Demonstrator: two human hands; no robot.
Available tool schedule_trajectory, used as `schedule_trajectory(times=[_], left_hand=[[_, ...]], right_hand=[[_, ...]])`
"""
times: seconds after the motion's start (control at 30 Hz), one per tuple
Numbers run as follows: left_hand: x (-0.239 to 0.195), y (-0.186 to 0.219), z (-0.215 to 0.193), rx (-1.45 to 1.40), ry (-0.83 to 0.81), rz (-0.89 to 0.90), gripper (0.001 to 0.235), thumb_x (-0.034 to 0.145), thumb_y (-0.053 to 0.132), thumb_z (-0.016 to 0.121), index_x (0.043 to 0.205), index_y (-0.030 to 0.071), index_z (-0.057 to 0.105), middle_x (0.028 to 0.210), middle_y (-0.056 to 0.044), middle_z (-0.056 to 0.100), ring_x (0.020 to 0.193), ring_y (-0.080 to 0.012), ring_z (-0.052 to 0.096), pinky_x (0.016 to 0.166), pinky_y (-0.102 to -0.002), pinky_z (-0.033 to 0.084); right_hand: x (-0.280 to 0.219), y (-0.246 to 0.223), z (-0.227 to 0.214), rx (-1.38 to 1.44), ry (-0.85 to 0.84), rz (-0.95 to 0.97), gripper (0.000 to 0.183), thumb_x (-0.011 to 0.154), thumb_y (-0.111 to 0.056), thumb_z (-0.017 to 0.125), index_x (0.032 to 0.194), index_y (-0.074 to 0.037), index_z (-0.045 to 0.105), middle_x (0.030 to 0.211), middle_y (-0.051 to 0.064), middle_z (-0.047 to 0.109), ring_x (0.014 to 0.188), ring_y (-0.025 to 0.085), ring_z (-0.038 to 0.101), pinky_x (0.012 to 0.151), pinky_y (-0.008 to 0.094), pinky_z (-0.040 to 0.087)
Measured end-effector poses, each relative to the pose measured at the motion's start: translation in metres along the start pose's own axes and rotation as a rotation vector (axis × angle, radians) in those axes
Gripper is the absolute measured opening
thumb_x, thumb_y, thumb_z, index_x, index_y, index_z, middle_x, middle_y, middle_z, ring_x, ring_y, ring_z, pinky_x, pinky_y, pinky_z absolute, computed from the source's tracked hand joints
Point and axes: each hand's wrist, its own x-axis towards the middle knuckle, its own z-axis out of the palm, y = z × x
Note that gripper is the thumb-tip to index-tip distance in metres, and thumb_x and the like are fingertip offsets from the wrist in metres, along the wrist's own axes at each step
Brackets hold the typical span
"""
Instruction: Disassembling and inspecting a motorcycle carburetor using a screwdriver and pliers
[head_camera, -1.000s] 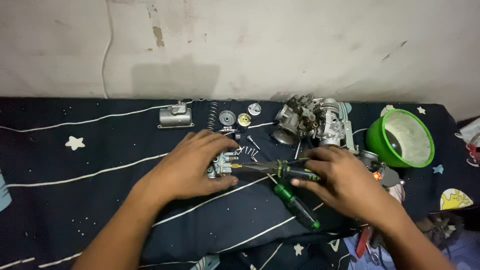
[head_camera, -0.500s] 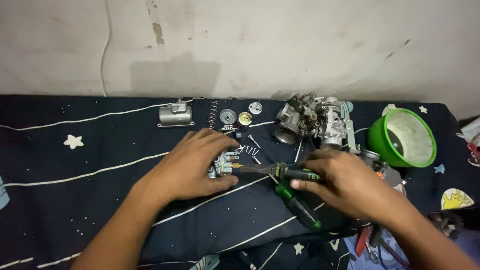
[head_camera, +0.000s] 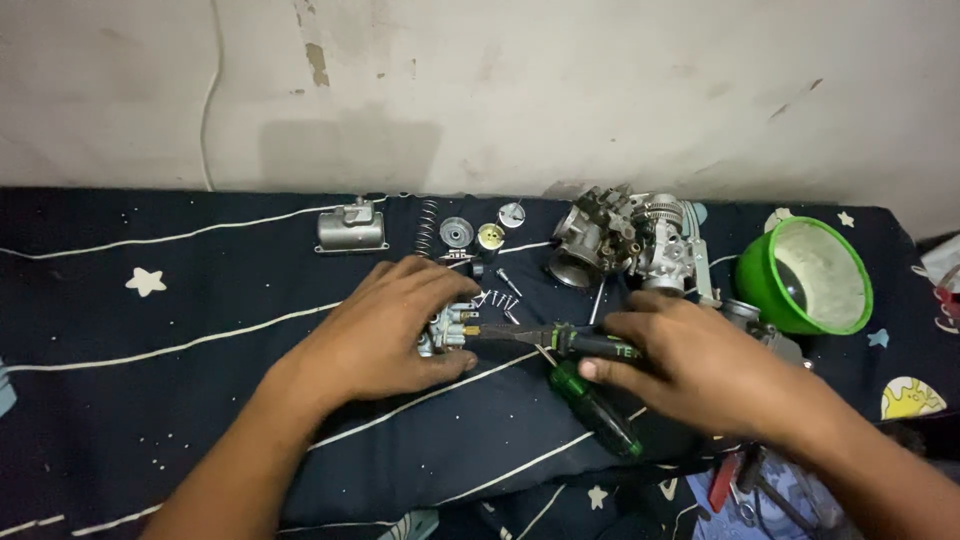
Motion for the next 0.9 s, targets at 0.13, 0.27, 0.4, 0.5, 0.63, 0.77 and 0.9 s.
schedule_trajectory(times=[0.13,0.27,0.4,0.5,0.63,0.77,0.9], left_hand=[[0.001,-0.002,0.002,0.023,0.022,0.033,0.07,0.076,0.046,0.082,0.134,0.012,0.061,0.132,-0.007,0.067,0.125,-0.0298,0.054,0.1,-0.048,0.041],[0.001,0.0,0.001,0.003,0.008,0.01,0.064,0.078,0.043,0.08,0.132,0.013,0.062,0.13,-0.004,0.068,0.124,-0.0285,0.054,0.099,-0.047,0.04],[0.001,0.004,-0.002,-0.024,-0.014,-0.013,0.062,0.079,0.041,0.079,0.132,0.013,0.062,0.131,-0.004,0.068,0.125,-0.0275,0.054,0.1,-0.048,0.04],[0.002,0.0,0.003,0.01,0.025,0.03,0.063,0.076,0.042,0.081,0.13,0.014,0.064,0.129,-0.005,0.068,0.122,-0.0293,0.055,0.099,-0.048,0.041],[0.002,0.0,0.003,-0.01,0.023,0.01,0.065,0.077,0.041,0.082,0.132,0.012,0.063,0.127,-0.003,0.069,0.123,-0.0279,0.054,0.102,-0.046,0.04],[0.003,0.002,0.001,-0.017,0.026,-0.001,0.061,0.073,0.041,0.08,0.124,0.01,0.067,0.116,-0.008,0.072,0.12,-0.0335,0.057,0.1,-0.052,0.041],[0.006,0.003,-0.001,-0.005,0.043,0.007,0.055,0.067,0.034,0.081,0.115,0.008,0.071,0.101,-0.013,0.075,0.113,-0.0379,0.062,0.096,-0.057,0.046]], right_hand=[[0.001,-0.011,-0.018,-0.004,-0.067,0.005,0.046,0.092,-0.063,0.063,0.12,-0.026,0.067,0.096,0.002,0.065,0.078,0.024,0.071,0.073,0.043,0.057],[-0.002,-0.034,-0.041,0.036,-0.23,0.173,0.059,0.089,-0.064,0.069,0.129,-0.029,0.044,0.077,0.006,0.072,0.062,0.022,0.067,0.063,0.039,0.05],[0.006,-0.014,-0.02,0.02,-0.192,0.142,0.098,0.081,-0.08,0.068,0.15,-0.015,0.043,0.131,0.015,0.063,0.117,0.031,0.068,0.1,0.044,0.055],[0.005,-0.022,-0.024,-0.064,-0.211,0.126,0.057,0.087,-0.075,0.067,0.107,-0.022,0.061,0.089,0.008,0.068,0.082,0.026,0.068,0.077,0.043,0.053],[0.007,-0.022,-0.024,-0.065,-0.215,0.149,0.063,0.088,-0.071,0.067,0.123,-0.019,0.059,0.065,0.009,0.07,0.067,0.027,0.07,0.068,0.043,0.053],[0.008,-0.018,-0.016,0.008,-0.157,0.135,0.053,0.086,-0.06,0.071,0.117,-0.017,0.064,0.09,0.014,0.075,0.087,0.035,0.074,0.077,0.049,0.059],[0.009,-0.022,-0.013,0.087,-0.115,0.161,0.052,0.081,-0.043,0.079,0.121,-0.011,0.067,0.098,0.02,0.08,0.096,0.043,0.077,0.081,0.055,0.063]])
